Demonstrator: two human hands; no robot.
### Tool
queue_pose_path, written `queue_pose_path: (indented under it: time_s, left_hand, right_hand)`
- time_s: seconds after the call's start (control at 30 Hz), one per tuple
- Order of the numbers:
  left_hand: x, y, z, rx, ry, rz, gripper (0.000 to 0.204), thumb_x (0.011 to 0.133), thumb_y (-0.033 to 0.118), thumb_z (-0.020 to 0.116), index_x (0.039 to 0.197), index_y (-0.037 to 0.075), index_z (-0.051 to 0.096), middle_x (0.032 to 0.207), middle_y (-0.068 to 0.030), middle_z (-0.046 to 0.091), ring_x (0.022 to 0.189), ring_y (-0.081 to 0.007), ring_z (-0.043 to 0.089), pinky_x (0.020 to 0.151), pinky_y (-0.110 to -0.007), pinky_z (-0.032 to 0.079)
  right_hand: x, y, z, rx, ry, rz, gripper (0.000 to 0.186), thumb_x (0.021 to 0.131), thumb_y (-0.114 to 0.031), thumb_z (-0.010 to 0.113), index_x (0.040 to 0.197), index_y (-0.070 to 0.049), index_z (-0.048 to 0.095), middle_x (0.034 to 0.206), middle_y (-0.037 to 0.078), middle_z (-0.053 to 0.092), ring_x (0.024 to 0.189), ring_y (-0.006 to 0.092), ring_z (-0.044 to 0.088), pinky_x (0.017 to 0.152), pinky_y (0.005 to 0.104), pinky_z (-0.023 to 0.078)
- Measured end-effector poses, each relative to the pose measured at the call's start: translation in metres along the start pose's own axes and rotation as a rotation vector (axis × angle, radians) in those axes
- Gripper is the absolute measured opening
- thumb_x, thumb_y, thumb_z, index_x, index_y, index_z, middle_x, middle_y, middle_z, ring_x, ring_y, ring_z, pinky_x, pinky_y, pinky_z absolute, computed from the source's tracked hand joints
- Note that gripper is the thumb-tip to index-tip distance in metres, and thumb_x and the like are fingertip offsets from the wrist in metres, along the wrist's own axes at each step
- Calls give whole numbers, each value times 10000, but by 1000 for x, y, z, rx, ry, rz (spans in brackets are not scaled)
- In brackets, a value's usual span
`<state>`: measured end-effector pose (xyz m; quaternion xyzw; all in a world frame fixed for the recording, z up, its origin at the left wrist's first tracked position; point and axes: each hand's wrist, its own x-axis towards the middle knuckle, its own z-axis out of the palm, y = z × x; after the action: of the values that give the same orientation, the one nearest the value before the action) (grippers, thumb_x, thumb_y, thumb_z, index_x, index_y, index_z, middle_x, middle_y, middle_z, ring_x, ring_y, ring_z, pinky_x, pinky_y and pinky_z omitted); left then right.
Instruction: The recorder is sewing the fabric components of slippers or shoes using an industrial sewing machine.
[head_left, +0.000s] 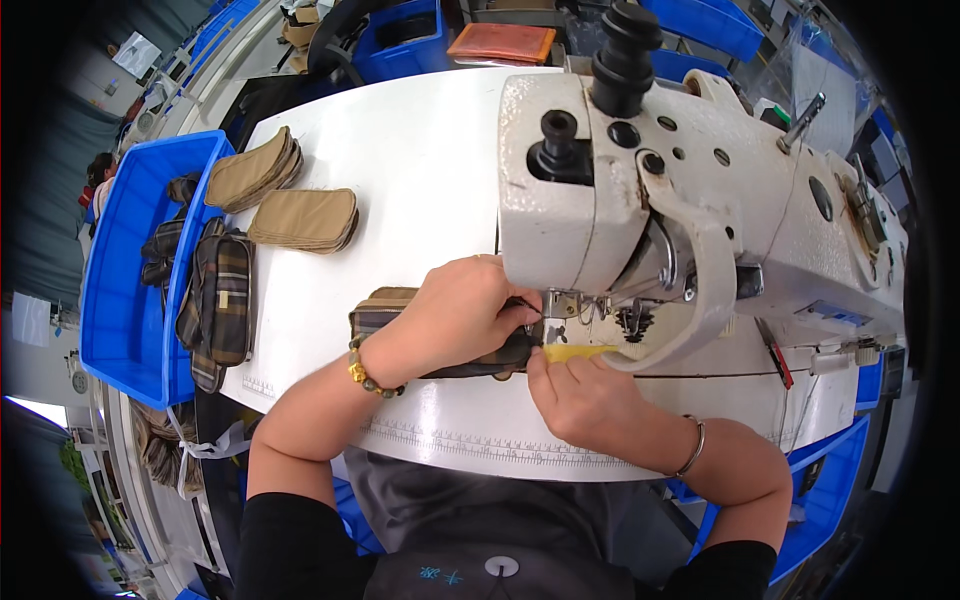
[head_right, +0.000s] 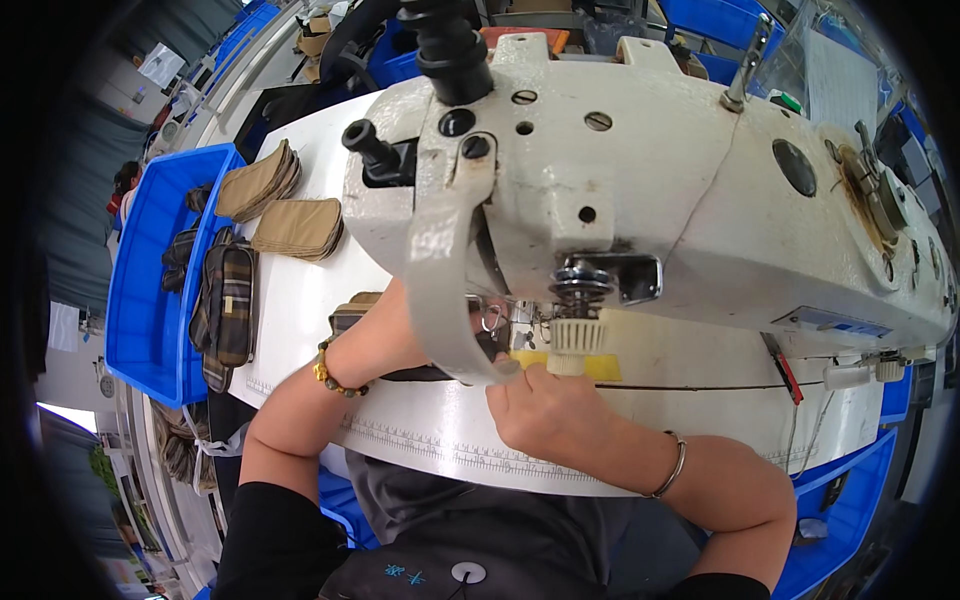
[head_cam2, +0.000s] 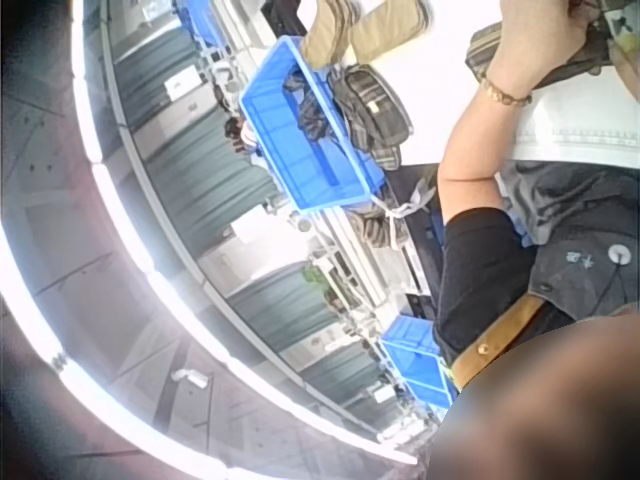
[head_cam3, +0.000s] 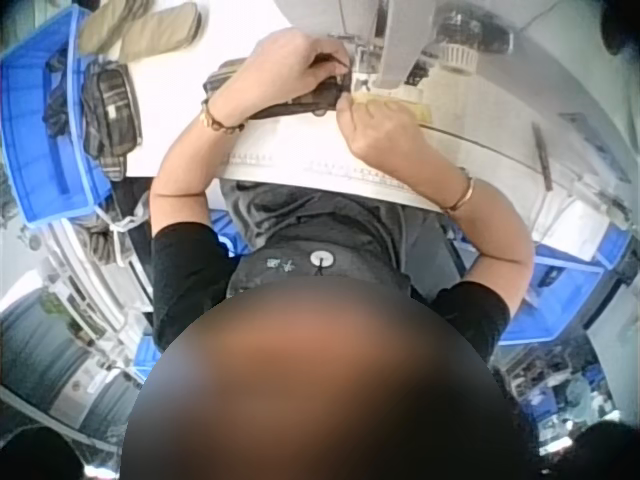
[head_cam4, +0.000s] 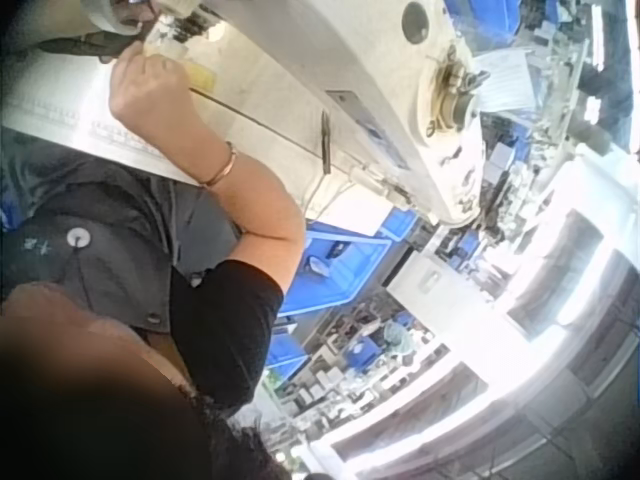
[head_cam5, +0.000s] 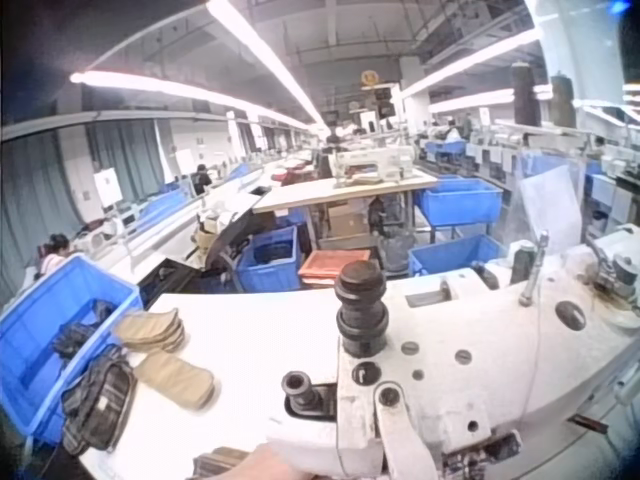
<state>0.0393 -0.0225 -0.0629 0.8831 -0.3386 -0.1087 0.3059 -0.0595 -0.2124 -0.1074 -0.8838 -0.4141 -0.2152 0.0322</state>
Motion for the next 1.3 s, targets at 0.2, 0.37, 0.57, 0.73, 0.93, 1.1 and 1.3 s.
queue_pose_path:
  time_s: [0.2, 0.37, 0.57, 0.73, 0.93, 1.1, 1.3]
  left_hand:
    - [1, -2, 6, -18, 85, 46, 76, 772, 135, 734, 839, 100, 738, 791, -123, 682, 768, -323, 660, 672, -405, 517]
    - [2, -6, 15, 62, 85, 17, 85, 752, 125, 746, 833, 109, 726, 811, -118, 675, 805, -315, 658, 675, -403, 518]
    - [2, 9, 7, 57, 25, -166, 126, 704, 88, 762, 822, 110, 724, 871, -94, 666, 882, -300, 645, 698, -397, 522]
    - [4, 1, 10, 73, 122, 32, 142, 708, 105, 773, 837, 106, 713, 827, -81, 680, 858, -296, 651, 697, -397, 523]
    - [6, -4, 9, 23, 118, 43, 153, 722, 124, 773, 836, 82, 681, 757, -79, 682, 760, -306, 658, 657, -401, 514]
    - [5, 2, 7, -22, 72, 28, 134, 729, 119, 761, 810, 71, 666, 728, -91, 672, 707, -318, 652, 625, -410, 505]
    - [6, 13, -1, 37, -35, -73, 108, 721, 115, 752, 766, 65, 669, 714, -95, 671, 701, -315, 651, 623, -406, 504]
  right_hand:
    - [-1, 0, -2, 34, -19, 1, 305, 731, -64, 639, 995, 86, 666, 647, 39, 560, 549, 131, 530, 491, 263, 442]
    - [-1, 0, -2, 44, -11, 0, 314, 718, -57, 632, 996, 86, 662, 662, 47, 574, 564, 132, 542, 493, 251, 456]
    - [5, 3, -7, 97, -26, 11, 329, 704, -54, 627, 1002, 83, 659, 640, 30, 543, 574, 134, 552, 474, 256, 458]
    - [5, 4, -8, 107, -37, 7, 341, 705, -59, 621, 1008, 94, 659, 622, 26, 532, 559, 137, 555, 456, 268, 457]
    - [2, 0, -8, 100, -60, 6, 396, 691, -59, 619, 1045, 115, 655, 582, 23, 519, 508, 138, 535, 444, 286, 454]
    - [0, 0, -10, 97, -83, 4, 418, 678, -58, 613, 1054, 121, 654, 569, 17, 511, 496, 141, 526, 446, 281, 450]
    - [-2, -2, -8, 53, -79, 5, 432, 675, -73, 604, 1060, 116, 656, 567, 8, 504, 496, 132, 518, 449, 287, 431]
